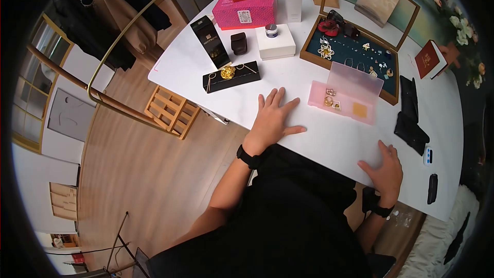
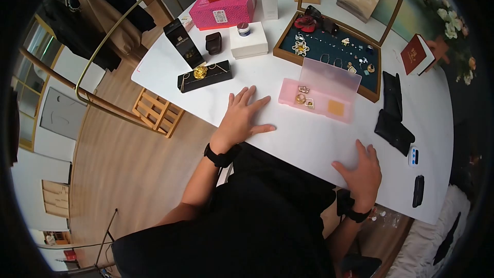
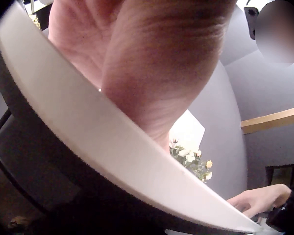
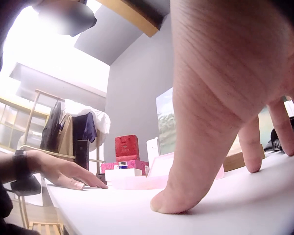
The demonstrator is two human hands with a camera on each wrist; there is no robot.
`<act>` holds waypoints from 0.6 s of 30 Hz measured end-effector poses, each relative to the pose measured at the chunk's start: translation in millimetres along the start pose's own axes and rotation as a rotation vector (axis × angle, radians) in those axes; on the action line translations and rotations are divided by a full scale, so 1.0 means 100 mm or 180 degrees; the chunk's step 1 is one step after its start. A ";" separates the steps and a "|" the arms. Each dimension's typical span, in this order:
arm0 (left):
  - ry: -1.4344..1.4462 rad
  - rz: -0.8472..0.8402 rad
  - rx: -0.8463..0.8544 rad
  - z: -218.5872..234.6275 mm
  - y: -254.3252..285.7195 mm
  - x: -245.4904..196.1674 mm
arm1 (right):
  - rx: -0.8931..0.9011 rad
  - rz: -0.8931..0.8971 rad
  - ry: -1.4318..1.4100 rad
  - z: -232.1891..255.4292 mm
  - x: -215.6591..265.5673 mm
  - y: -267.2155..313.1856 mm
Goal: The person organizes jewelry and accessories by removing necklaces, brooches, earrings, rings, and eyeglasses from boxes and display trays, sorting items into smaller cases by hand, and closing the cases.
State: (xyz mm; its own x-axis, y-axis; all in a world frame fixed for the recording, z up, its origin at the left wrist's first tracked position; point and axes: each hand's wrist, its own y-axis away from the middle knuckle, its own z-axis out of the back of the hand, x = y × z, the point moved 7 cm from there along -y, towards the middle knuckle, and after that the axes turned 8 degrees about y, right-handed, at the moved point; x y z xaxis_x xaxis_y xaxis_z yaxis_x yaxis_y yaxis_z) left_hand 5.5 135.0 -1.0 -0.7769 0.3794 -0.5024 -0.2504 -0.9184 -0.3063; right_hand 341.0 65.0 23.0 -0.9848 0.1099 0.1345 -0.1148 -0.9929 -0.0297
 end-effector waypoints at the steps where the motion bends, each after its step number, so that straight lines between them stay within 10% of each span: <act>1: -0.0016 -0.0006 -0.0002 0.00 -0.01 0.00 | 0.0009 -0.0012 -0.0026 0.00 -0.01 -0.01; 18: -0.0002 -0.0064 -0.0027 0.00 -0.02 -0.02 | -0.0200 -0.0040 -0.0093 -0.01 -0.04 0.04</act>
State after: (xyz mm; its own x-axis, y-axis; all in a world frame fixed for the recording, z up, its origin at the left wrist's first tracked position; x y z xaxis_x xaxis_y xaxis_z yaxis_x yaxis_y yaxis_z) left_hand 7.2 135.8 0.4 -0.7722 0.3977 -0.4956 -0.2612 -0.9096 -0.3231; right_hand 344.2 60.2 21.3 -0.9791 0.1200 0.1640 -0.1360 -0.9866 -0.0898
